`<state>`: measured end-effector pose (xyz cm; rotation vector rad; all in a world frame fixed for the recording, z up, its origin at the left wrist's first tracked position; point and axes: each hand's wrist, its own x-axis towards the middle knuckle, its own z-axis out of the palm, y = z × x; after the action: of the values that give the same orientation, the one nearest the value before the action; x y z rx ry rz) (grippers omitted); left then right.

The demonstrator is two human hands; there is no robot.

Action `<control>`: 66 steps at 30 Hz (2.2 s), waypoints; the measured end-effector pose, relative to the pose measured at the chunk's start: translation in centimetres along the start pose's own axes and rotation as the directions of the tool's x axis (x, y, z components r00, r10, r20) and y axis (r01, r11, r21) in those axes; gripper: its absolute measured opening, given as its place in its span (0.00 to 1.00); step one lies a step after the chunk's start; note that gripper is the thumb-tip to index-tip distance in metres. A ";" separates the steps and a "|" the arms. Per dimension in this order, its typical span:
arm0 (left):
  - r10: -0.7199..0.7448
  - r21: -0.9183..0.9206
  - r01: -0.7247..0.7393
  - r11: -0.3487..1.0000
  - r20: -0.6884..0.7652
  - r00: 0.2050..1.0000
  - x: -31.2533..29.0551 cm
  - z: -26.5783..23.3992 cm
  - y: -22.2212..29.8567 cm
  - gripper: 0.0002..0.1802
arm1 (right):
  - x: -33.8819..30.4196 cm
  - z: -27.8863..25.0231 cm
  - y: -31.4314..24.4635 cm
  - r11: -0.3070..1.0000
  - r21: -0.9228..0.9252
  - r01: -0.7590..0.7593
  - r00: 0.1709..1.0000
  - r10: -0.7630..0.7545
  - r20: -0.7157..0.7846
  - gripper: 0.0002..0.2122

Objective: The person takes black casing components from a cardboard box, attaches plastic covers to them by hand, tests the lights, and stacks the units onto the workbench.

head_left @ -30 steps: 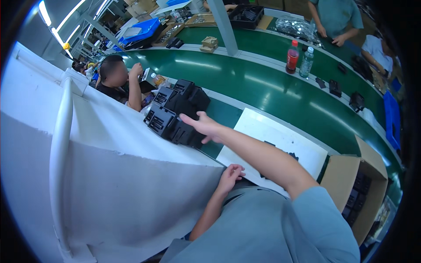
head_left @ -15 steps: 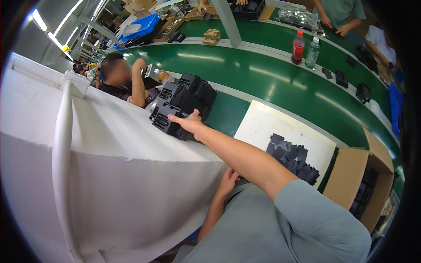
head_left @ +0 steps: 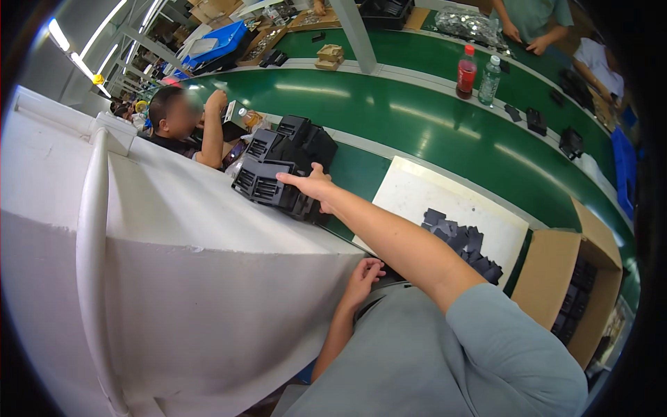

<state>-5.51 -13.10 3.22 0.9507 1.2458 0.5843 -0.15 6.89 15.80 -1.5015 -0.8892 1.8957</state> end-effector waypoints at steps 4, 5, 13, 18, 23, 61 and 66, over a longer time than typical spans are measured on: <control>-0.046 0.063 0.047 0.997 -0.010 0.999 0.3 -0.1 -0.7 0.15 | 0.2 2.0 0.8 0.995 0.085 0.052 0.999 -0.051 -0.015 0.60; -0.047 0.065 0.047 0.997 -0.007 0.999 0.3 0.1 -0.6 0.15 | 0.2 2.6 0.8 0.992 0.113 0.058 0.994 -0.047 -0.097 0.58; 0.061 0.096 -0.060 0.994 -0.003 0.998 1.2 -0.3 -0.3 0.13 | 0.9 2.1 1.2 0.986 0.131 0.108 0.991 -0.097 -0.092 0.51; 0.105 0.018 -0.105 0.994 0.002 0.994 1.7 1.1 0.6 0.12 | 2.3 -1.5 3.9 0.936 0.310 0.167 0.977 -0.200 0.078 0.47; 0.107 -0.293 -0.120 0.948 -0.061 0.992 2.6 0.9 1.5 0.16 | -6.1 -11.8 7.8 0.909 0.384 0.164 0.956 -0.242 0.164 0.39; 0.016 -0.134 0.132 0.982 0.758 0.652 4.1 26.1 5.6 0.28 | -37.2 -22.3 20.4 0.857 -0.384 0.343 0.179 -0.461 -0.869 0.41; -0.069 -0.180 0.323 0.929 0.774 0.630 3.4 25.4 6.1 0.30 | -45.6 -24.1 21.5 0.806 -0.389 0.446 0.110 -0.481 -0.870 0.42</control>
<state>20.51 -14.30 7.44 0.6574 0.4522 0.1351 32.77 -37.63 22.97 -1.6936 -0.6152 0.2408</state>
